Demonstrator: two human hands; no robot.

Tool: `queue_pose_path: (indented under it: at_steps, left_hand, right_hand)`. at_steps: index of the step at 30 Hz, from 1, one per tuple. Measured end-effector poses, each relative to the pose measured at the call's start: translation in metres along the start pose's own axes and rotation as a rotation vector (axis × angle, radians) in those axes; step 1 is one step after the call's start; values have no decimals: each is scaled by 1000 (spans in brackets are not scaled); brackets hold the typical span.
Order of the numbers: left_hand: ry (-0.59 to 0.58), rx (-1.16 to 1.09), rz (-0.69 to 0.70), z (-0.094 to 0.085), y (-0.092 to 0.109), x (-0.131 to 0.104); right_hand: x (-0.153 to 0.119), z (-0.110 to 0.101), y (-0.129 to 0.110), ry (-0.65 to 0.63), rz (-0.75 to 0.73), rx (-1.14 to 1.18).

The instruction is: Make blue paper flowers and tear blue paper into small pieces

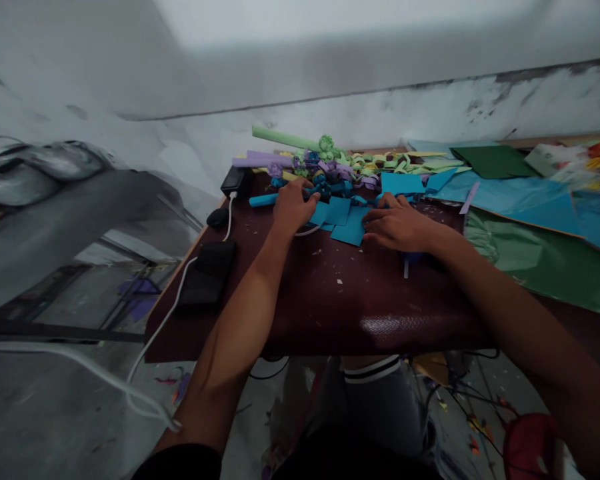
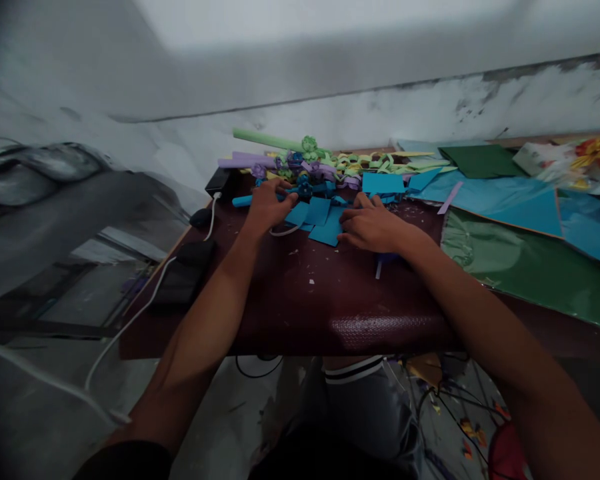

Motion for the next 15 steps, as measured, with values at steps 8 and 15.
queue_pose_path:
  at_steps: [8, 15]
  left_hand:
    - [-222, -159, 123, 28, 12, -4]
    - [-313, -168, 99, 37, 10, -7]
  right_hand:
    - [0, -6, -20, -35, -80, 151]
    - [2, 3, -19, -88, -42, 127]
Point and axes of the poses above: each hand's wrist, its own x-axis towards the middle knuckle, its own z-axis out of the palm, y = z × x, the point moved 5 cm from there along x, towards the middle knuckle, and after that the axes turned 6 degrees about -x, right-handed, at the moved point
